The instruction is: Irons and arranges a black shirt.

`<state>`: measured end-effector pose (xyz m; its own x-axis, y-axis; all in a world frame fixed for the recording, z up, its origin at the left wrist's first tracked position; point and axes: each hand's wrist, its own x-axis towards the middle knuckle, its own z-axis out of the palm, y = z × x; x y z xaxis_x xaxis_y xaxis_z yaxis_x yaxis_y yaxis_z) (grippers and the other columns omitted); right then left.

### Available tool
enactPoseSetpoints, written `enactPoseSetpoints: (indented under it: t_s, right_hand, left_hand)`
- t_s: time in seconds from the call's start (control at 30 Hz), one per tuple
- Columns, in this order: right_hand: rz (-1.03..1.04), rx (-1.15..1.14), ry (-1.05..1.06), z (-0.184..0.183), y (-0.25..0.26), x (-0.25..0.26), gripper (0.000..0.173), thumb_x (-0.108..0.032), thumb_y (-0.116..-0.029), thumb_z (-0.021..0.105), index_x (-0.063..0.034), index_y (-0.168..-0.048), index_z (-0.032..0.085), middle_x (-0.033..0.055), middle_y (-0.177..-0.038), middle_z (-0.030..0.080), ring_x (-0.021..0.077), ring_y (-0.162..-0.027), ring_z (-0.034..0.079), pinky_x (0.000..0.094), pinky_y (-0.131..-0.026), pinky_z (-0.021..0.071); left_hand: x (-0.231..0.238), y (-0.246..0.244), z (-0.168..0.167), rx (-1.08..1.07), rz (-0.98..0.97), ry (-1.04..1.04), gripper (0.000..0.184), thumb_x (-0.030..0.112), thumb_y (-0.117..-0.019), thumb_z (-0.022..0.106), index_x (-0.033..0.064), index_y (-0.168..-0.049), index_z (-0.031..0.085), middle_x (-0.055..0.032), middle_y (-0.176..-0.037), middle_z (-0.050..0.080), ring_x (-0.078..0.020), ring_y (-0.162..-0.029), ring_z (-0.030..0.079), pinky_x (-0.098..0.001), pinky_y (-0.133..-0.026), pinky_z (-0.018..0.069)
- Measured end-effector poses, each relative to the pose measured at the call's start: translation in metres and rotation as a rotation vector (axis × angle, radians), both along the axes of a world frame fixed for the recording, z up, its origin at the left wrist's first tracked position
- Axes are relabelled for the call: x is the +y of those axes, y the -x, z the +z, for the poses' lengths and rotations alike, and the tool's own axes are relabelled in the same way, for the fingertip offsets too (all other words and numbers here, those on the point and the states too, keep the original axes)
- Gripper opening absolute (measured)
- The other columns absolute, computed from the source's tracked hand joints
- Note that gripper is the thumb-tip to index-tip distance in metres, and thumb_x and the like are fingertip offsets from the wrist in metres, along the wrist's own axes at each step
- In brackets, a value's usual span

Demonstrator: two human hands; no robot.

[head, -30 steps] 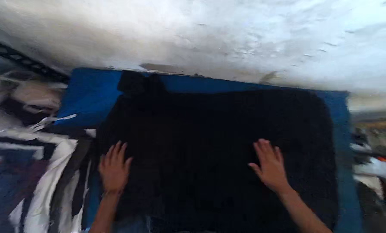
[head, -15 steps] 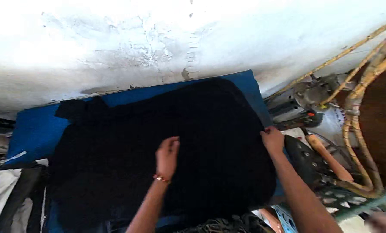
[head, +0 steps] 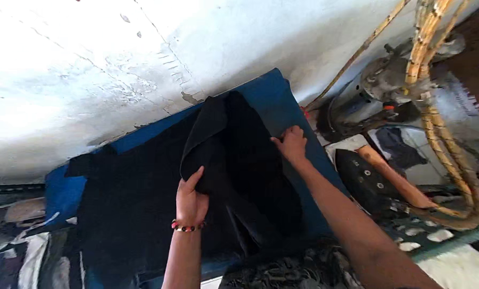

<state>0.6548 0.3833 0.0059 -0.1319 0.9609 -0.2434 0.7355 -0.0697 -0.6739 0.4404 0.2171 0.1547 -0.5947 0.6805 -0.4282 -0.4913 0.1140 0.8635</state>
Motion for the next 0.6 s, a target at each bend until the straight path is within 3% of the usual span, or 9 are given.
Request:
enactPoseSetpoints:
  t_s: [0.07, 0.13, 0.27, 0.33, 0.43, 0.5, 0.57, 0.6]
  right_hand:
    - [0.035, -0.036, -0.019, -0.002, 0.021, 0.0, 0.05, -0.029, -0.0886, 0.08, 0.0137, -0.112, 0.067, 0.0358, -0.133, 0.054, 0.055, -0.129, 0.047, 0.0732, -0.098, 0.0393]
    - [0.06, -0.043, -0.002, 0.001, 0.031, 0.001, 0.036, -0.018, -0.0896, 0.078, 0.0123, -0.107, 0.069, 0.0333, -0.134, 0.054, 0.0523, -0.131, 0.047, 0.0715, -0.099, 0.0396]
    - [0.078, -0.074, 0.004, 0.025, 0.024, -0.002, 0.022, -0.009, -0.0912, 0.072, 0.01, -0.103, 0.071, 0.0301, -0.131, 0.057, 0.0488, -0.129, 0.05, 0.0691, -0.099, 0.0401]
    - [0.094, -0.103, 0.014, 0.016, 0.015, -0.007, 0.02, -0.008, -0.0912, 0.071, 0.0094, -0.101, 0.072, 0.0297, -0.13, 0.058, 0.0484, -0.128, 0.051, 0.0693, -0.098, 0.0403]
    - [0.063, -0.08, -0.028, 0.002, 0.007, -0.015, 0.026, -0.012, -0.0941, 0.072, 0.0114, -0.104, 0.071, 0.0317, -0.129, 0.058, 0.0508, -0.125, 0.052, 0.0704, -0.095, 0.0406]
    - [0.016, -0.042, -0.094, 0.003, 0.003, -0.032, 0.039, -0.025, -0.0989, 0.069, 0.013, -0.105, 0.068, 0.0339, -0.126, 0.058, 0.0542, -0.121, 0.053, 0.0723, -0.091, 0.0416]
    - [-0.014, -0.039, -0.109, -0.001, -0.001, -0.05, 0.056, -0.042, -0.0956, 0.071, 0.0124, -0.107, 0.068, 0.0341, -0.126, 0.058, 0.0547, -0.12, 0.054, 0.0724, -0.091, 0.0424]
    - [-0.014, -0.021, -0.1, -0.005, -0.003, -0.059, 0.057, -0.041, -0.0914, 0.077, 0.0124, -0.108, 0.068, 0.0344, -0.126, 0.059, 0.0546, -0.119, 0.054, 0.0723, -0.092, 0.0417]
  left_hand:
    - [0.0, 0.001, 0.003, 0.011, 0.002, -0.011, 0.015, 0.003, -0.1067, 0.041, 0.0023, -0.117, 0.052, -0.0068, -0.094, 0.072, -0.0136, -0.086, 0.073, -0.0336, -0.079, 0.0631]
    - [0.002, -0.001, 0.006, 0.012, 0.01, -0.005, 0.015, 0.003, -0.1071, 0.04, 0.0022, -0.116, 0.052, -0.0072, -0.094, 0.071, -0.0136, -0.086, 0.073, -0.0331, -0.079, 0.0629]
    - [0.005, -0.005, 0.009, 0.013, 0.023, 0.009, 0.016, 0.003, -0.1069, 0.041, 0.002, -0.117, 0.053, -0.0075, -0.096, 0.071, -0.0133, -0.087, 0.072, -0.0327, -0.08, 0.0625]
    - [0.005, -0.005, 0.008, 0.008, 0.026, 0.008, 0.016, 0.002, -0.1068, 0.04, 0.0025, -0.117, 0.052, -0.0075, -0.096, 0.071, -0.0134, -0.087, 0.072, -0.0329, -0.08, 0.0623]
    - [0.008, -0.007, 0.011, -0.005, 0.031, -0.009, 0.016, 0.002, -0.1069, 0.04, 0.0033, -0.116, 0.053, -0.0071, -0.095, 0.071, -0.0134, -0.086, 0.072, -0.0329, -0.078, 0.0629]
    - [0.007, -0.008, 0.014, -0.004, 0.016, -0.026, 0.017, 0.002, -0.107, 0.039, 0.0033, -0.116, 0.054, -0.0069, -0.095, 0.071, -0.0135, -0.086, 0.073, -0.0333, -0.079, 0.0628]
    - [0.009, -0.009, 0.016, -0.008, 0.005, -0.044, 0.017, 0.002, -0.1072, 0.039, 0.0031, -0.116, 0.053, -0.0073, -0.095, 0.071, -0.0141, -0.087, 0.073, -0.0339, -0.079, 0.0629]
    - [0.009, -0.01, 0.016, -0.014, 0.003, -0.05, 0.017, 0.002, -0.1071, 0.039, 0.0031, -0.116, 0.053, -0.0075, -0.095, 0.072, -0.0142, -0.086, 0.073, -0.034, -0.079, 0.0632]
